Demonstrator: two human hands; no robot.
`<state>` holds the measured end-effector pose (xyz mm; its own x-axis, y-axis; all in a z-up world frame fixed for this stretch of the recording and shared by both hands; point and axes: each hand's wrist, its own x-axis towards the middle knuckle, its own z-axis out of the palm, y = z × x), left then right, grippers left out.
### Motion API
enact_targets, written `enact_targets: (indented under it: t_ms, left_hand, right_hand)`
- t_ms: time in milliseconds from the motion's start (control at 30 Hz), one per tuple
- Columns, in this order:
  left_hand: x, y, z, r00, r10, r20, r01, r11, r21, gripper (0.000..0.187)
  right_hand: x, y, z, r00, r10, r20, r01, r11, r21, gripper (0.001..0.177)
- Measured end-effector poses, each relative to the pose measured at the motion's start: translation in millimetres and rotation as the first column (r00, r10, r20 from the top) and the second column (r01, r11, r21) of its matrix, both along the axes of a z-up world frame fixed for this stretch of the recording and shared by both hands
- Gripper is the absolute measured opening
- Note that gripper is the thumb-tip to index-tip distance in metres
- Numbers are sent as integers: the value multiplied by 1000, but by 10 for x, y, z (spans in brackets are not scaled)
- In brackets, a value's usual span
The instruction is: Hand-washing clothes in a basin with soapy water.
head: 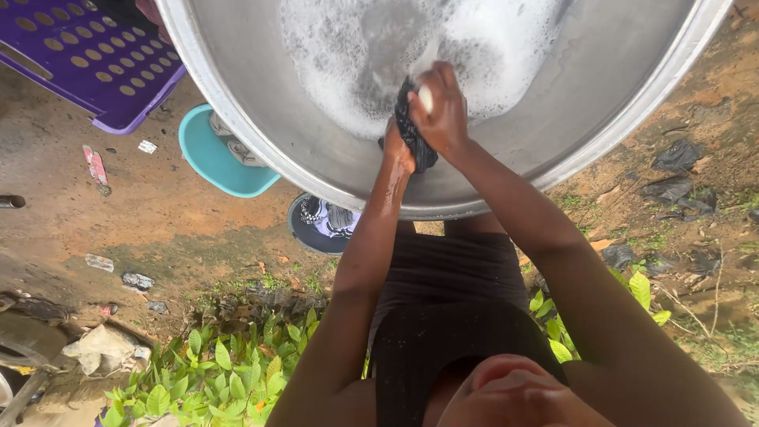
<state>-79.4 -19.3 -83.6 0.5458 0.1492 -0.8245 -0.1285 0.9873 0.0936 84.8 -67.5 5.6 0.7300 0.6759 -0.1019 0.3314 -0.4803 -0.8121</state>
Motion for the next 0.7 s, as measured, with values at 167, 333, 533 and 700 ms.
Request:
enact_targets:
  t_ms: [167, 333, 533, 700]
  left_hand:
    - [706, 286, 564, 983, -176, 50, 178, 984, -31, 46]
    - [905, 597, 918, 942, -322, 97, 326, 945, -26, 61]
    - [1107, 746, 1025, 906, -396, 150, 407, 912, -46, 79]
    - [863, 510, 90, 914, -404, -37, 404, 894, 194, 68]
  right_hand:
    - [-56, 174, 469, 941, 112, 319, -162, 978, 133, 23]
    - [555, 106, -526, 901, -168, -399, 170, 985, -32, 18]
    - [1114, -247, -1496, 239, -350, -906, 534, 827, -178, 39]
    - [1100, -338, -1820, 117, -539, -834, 754, 595, -279, 33]
